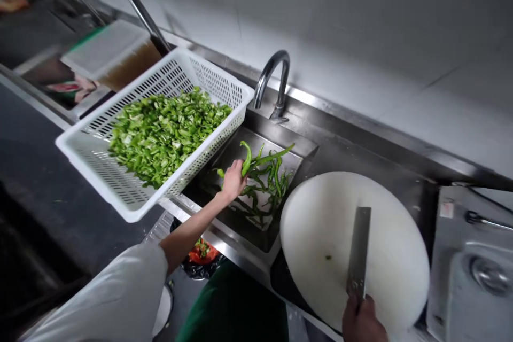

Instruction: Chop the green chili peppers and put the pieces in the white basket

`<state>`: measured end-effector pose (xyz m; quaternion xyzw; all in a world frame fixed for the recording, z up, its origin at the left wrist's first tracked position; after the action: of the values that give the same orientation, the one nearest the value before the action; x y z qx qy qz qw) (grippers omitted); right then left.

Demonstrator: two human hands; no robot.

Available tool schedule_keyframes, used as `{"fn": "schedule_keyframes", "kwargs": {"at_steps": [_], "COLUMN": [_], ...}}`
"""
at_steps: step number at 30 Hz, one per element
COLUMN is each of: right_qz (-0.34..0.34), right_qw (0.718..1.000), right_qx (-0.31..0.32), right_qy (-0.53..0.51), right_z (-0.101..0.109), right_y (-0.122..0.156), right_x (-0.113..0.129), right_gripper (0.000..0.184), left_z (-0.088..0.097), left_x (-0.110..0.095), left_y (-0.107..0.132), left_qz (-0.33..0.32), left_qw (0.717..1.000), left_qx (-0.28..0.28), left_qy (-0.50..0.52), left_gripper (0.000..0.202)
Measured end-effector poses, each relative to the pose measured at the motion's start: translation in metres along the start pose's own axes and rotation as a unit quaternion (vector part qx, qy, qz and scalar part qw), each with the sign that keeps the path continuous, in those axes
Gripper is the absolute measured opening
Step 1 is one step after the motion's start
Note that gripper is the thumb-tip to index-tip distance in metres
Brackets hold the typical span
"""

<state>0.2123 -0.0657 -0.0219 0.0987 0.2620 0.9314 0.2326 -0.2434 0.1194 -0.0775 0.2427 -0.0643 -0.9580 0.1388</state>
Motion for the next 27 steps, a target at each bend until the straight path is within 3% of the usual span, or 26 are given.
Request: {"fn": "schedule_keyframes", "kwargs": {"at_steps": [5, 8, 10, 12, 15, 17, 20, 23, 27], "right_qz": [0.09, 0.131, 0.118, 0.099, 0.09, 0.096, 0.11, 0.123, 0.121], "right_qw": [0.995, 0.988, 0.987, 0.99, 0.992, 0.993, 0.991, 0.987, 0.985], "right_qx": [-0.027, -0.084, -0.106, -0.105, -0.082, -0.068, -0.056, -0.049, -0.041], "right_qy": [-0.04, -0.012, 0.001, 0.004, -0.005, -0.021, -0.053, -0.088, -0.117], "right_z": [0.013, 0.028, 0.038, 0.043, 0.043, 0.039, 0.032, 0.027, 0.024], "right_y": [-0.005, 0.002, 0.009, 0.013, 0.015, 0.015, 0.014, 0.013, 0.008], "right_x": [-0.003, -0.017, -0.036, -0.057, -0.087, -0.102, -0.116, -0.122, -0.126], "right_gripper": [0.027, 0.026, 0.028, 0.032, 0.035, 0.036, 0.034, 0.033, 0.031], "left_z": [0.069, 0.082, 0.069, 0.038, -0.026, -0.061, -0.09, -0.098, -0.101], "left_x": [-0.082, -0.147, -0.194, -0.239, -0.287, -0.298, -0.289, -0.272, -0.264], "left_y": [0.077, 0.106, 0.116, 0.122, 0.13, 0.139, 0.155, 0.173, 0.184], "left_qz": [-0.03, -0.047, -0.055, -0.063, -0.066, -0.064, -0.086, -0.113, -0.074], "left_qw": [0.998, 0.997, 0.995, 0.996, 0.995, 0.987, 0.979, 0.973, 0.977], "left_qx": [-0.048, -0.062, -0.076, -0.055, 0.063, 0.126, 0.138, 0.117, 0.124], "left_qy": [0.01, -0.005, -0.014, -0.027, -0.051, -0.071, -0.122, -0.165, -0.155], "left_gripper": [0.034, 0.036, 0.037, 0.041, 0.05, 0.071, 0.096, 0.086, 0.077]}}
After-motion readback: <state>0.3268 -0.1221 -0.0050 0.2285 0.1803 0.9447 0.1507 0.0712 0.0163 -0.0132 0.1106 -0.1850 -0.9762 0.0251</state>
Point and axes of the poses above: each hand's wrist, its own y-axis away from the middle knuckle, its own z-axis out of the back of the hand, x = y × z, the point moved 4 cm from there along -y, towards the middle knuckle, and after that the axes turned 2 degrees about z, right-handed, at the moved point
